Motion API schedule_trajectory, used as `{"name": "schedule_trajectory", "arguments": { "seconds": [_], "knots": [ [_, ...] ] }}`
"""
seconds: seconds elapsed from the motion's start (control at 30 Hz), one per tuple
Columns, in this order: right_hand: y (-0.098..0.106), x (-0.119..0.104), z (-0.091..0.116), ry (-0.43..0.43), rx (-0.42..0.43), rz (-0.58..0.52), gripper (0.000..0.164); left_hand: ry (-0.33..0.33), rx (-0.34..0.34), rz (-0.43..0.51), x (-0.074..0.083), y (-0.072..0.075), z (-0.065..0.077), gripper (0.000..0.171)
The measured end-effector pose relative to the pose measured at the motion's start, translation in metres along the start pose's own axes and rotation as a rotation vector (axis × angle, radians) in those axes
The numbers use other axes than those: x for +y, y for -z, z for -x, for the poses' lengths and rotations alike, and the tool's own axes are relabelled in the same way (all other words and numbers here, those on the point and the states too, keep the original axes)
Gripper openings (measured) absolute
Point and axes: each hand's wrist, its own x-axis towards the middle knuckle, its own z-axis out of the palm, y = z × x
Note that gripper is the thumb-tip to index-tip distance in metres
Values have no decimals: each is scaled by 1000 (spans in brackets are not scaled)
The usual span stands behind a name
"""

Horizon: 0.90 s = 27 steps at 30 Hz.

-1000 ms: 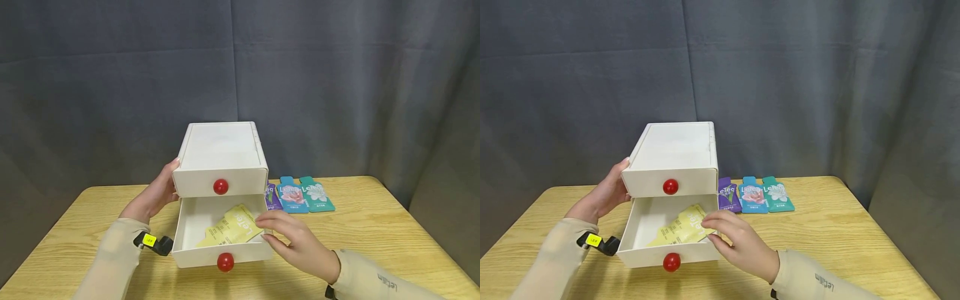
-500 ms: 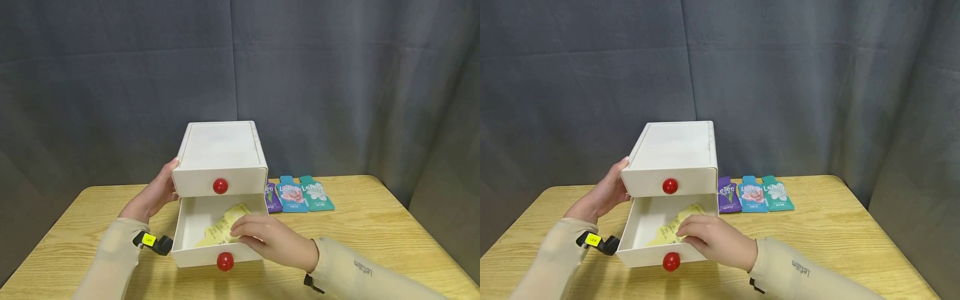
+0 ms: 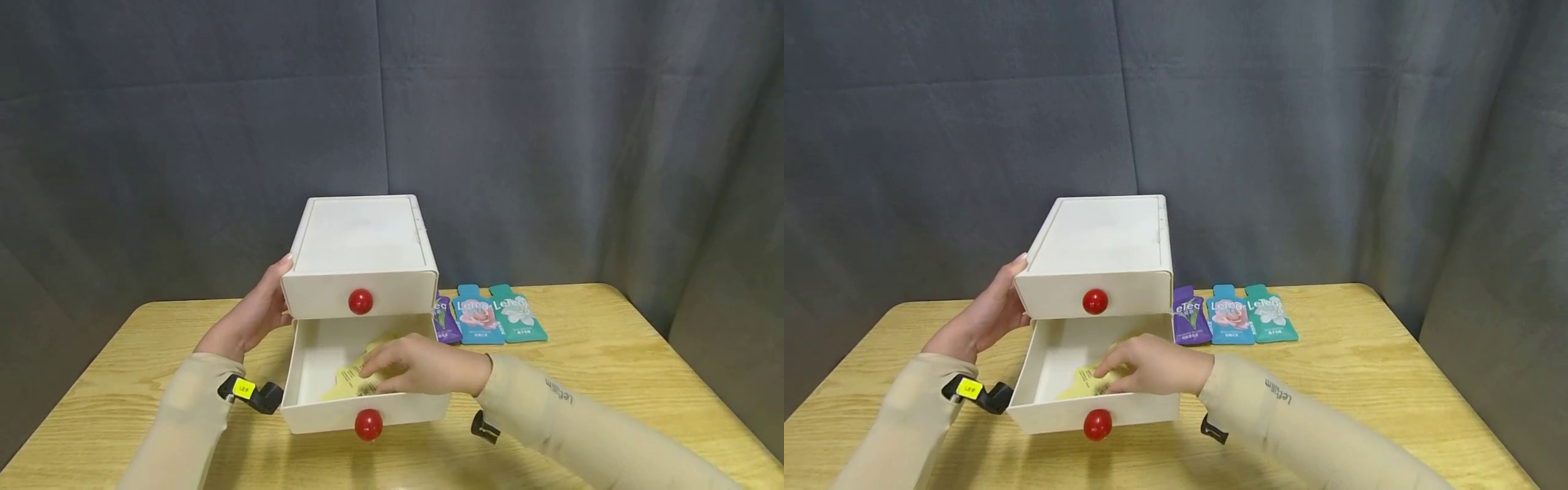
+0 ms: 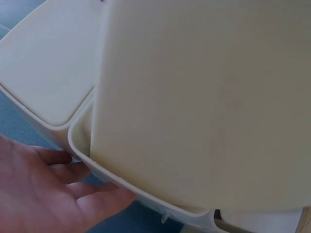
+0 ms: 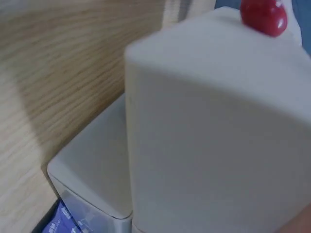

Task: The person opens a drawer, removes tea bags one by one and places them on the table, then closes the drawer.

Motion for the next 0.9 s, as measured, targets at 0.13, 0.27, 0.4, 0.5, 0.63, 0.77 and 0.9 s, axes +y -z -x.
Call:
{"name": "schedule_trajectory", "arguments": {
  "seconds": [0.13,0.27,0.4,0.5,0.63,0.77,0.9],
  "knots": [
    [1,1,-6,-37,-71,68,30,-1,0,-2,1,0,1,79],
    [-1,2,-10,-83,-117,161,36,1,-2,-1,2,0,2,79],
    [-4,3,-12,-89,-106,267,45,1,1,-3,3,0,1,80],
    [-7,3,-13,-74,-66,325,48,4,3,-4,2,-1,0,80],
    [-8,4,-12,-50,-23,358,45,9,-13,0,1,-1,0,83],
    [-8,4,-11,-60,-5,328,42,3,-43,11,4,-1,1,88],
    [-8,5,-10,-78,52,220,37,2,-42,2,6,0,1,85]
  ]
}}
